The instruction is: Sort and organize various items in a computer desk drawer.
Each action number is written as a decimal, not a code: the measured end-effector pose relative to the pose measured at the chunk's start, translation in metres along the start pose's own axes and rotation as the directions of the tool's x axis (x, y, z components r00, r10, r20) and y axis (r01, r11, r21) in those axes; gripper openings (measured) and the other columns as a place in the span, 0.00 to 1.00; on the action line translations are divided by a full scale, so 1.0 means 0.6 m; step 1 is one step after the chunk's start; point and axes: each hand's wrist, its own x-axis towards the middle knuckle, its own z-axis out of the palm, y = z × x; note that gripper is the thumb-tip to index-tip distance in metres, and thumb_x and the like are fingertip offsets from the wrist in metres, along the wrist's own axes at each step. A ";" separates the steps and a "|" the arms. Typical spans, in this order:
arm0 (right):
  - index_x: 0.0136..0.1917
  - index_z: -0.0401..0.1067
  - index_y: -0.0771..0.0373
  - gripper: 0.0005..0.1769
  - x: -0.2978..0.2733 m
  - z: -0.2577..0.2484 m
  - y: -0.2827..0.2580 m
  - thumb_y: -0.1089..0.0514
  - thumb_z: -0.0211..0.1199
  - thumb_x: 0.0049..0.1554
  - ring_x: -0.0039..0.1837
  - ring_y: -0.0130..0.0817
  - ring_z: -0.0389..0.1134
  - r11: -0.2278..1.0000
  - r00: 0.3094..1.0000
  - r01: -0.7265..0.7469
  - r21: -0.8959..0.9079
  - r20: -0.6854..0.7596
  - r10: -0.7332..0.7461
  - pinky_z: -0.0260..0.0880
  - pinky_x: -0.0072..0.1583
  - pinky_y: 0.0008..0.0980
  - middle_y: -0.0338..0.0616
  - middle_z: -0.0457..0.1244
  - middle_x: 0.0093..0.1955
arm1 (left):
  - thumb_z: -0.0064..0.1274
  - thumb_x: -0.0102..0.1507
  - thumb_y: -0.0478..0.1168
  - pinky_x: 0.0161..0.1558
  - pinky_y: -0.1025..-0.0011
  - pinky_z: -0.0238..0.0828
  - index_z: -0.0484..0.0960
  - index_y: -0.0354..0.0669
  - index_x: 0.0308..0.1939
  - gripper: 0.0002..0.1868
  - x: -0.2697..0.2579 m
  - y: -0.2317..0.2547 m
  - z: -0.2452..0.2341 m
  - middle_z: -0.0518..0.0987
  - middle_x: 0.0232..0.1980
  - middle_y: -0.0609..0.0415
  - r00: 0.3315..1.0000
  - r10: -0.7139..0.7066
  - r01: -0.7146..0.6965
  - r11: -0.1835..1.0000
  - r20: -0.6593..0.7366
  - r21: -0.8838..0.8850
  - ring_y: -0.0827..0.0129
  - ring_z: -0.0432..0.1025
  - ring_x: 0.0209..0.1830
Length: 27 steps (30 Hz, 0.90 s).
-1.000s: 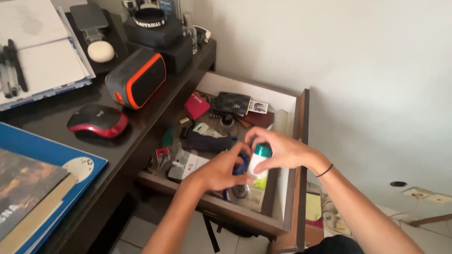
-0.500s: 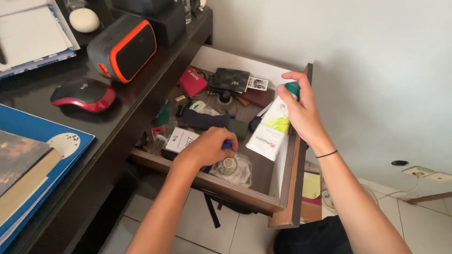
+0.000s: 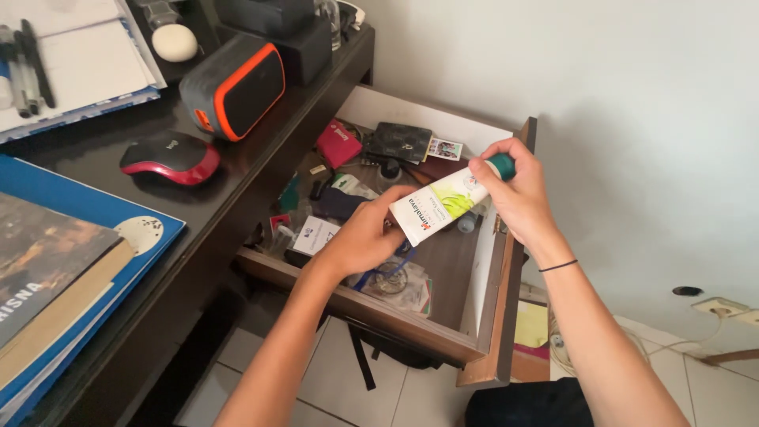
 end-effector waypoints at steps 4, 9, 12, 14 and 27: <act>0.50 0.67 0.63 0.13 0.003 -0.007 0.019 0.58 0.69 0.61 0.48 0.23 0.66 0.999 0.999 0.033 0.012 -0.005 -0.033 0.69 0.49 0.26 0.39 0.65 0.45 | 0.57 0.55 0.24 0.51 0.67 0.78 0.63 0.46 0.71 0.41 -0.004 0.050 -0.009 0.81 0.56 0.46 0.999 -0.013 0.023 0.969 0.041 -0.245 0.65 0.78 0.52; 0.48 0.63 0.63 0.15 0.002 0.000 -0.001 0.57 0.68 0.58 0.47 0.26 0.70 0.993 0.998 -0.047 0.109 0.048 0.042 0.75 0.43 0.30 0.41 0.66 0.48 | 0.61 0.59 0.28 0.49 0.69 0.80 0.65 0.41 0.69 0.35 0.017 0.012 -0.013 0.83 0.53 0.46 0.999 -0.007 -0.019 0.853 -0.047 -0.522 0.67 0.80 0.48; 0.49 0.63 0.64 0.14 -0.002 0.002 -0.014 0.57 0.66 0.59 0.47 0.29 0.71 0.995 0.987 -0.066 0.076 0.154 0.054 0.77 0.43 0.32 0.42 0.67 0.48 | 0.57 0.65 0.31 0.41 0.72 0.81 0.76 0.31 0.60 0.19 0.043 -0.023 -0.013 0.85 0.48 0.47 0.976 -0.024 -0.099 0.832 -0.214 -0.545 0.69 0.81 0.40; 0.53 0.64 0.64 0.14 -0.009 0.009 -0.039 0.57 0.65 0.60 0.49 0.29 0.70 0.998 0.976 -0.057 0.023 0.212 0.051 0.74 0.47 0.30 0.43 0.68 0.49 | 0.57 0.67 0.32 0.38 0.73 0.80 0.78 0.29 0.56 0.14 0.057 -0.010 -0.013 0.85 0.45 0.48 0.953 -0.022 -0.147 0.840 -0.302 -0.523 0.71 0.80 0.37; 0.66 0.61 0.64 0.18 0.011 -0.010 -0.009 0.60 0.58 0.64 0.61 0.35 0.71 0.879 0.981 -0.088 0.469 -0.113 0.159 0.72 0.57 0.33 0.54 0.68 0.60 | 0.60 0.56 0.35 0.39 0.67 0.78 0.86 0.39 0.37 0.07 0.187 -0.087 0.055 0.86 0.34 0.50 0.969 0.128 -0.072 0.965 -0.212 0.252 0.69 0.79 0.34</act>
